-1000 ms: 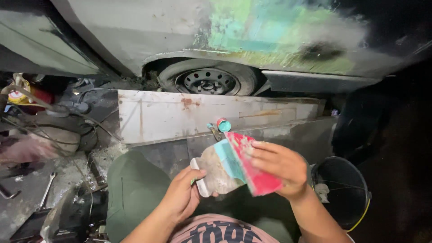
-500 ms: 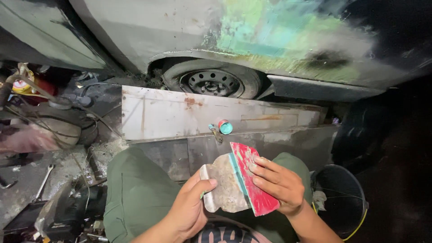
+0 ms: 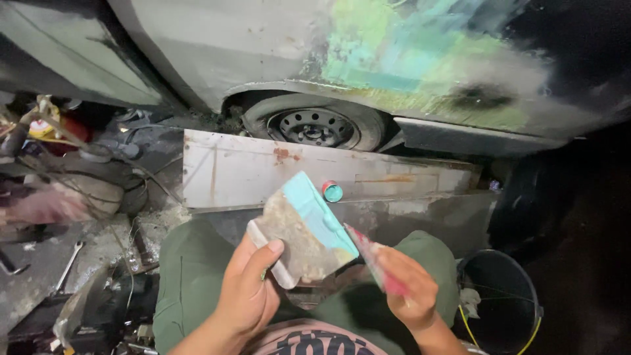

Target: The person scoops a light blue paste from a container onto a metal scraper using a small tool, then spreads the paste onto a red plastic card. They use the red card to apply the filler to the car's front bumper, smoothing it over the surface.

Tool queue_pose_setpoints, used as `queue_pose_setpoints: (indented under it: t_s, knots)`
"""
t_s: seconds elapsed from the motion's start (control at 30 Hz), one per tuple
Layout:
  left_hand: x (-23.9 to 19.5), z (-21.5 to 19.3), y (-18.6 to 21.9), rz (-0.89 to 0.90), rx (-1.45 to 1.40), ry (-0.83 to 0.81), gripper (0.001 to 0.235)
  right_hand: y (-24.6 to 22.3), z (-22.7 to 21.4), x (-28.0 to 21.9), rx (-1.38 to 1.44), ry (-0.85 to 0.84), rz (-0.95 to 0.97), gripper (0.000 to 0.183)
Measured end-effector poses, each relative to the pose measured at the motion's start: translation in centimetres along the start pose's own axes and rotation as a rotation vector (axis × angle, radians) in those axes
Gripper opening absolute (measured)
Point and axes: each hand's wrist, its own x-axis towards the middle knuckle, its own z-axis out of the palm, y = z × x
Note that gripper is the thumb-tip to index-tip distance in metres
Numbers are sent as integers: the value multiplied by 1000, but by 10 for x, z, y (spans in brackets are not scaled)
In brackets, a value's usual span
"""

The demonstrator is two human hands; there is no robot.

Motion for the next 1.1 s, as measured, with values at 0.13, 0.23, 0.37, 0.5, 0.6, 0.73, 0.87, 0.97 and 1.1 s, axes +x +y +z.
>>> queue_pose_setpoints:
  t_s: [0.13,0.23,0.37,0.5,0.6,0.73,0.87,0.97,1.1]
  knots:
    - [12,-35,1,252,324,-341,53,17,15,-42,-185,298,734,24]
    - [12,-35,9,617,845,-370,41,5,28,-19,754,570,1006,23]
    - [15,-26,11,629,1080,-492,35,-2,36,-6,953,431,1188,22]
    - [17,-14,13,795,1141,-719,28,-11,45,11,983,393,1206,22]
    - [18,-14,11,786,1160,-751,39,-8,52,10,931,414,1230,16]
    - [21,-20,7,804,1207,-781,39,-14,55,17,895,432,1289,19]
    - [27,-25,10,809,1363,-878,84,-13,59,14,905,483,1279,13]
    - [31,-25,17,723,1491,-904,83,-15,57,22,919,480,1265,18]
    - [43,-34,22,720,1591,-942,75,-14,50,26,955,446,1293,23]
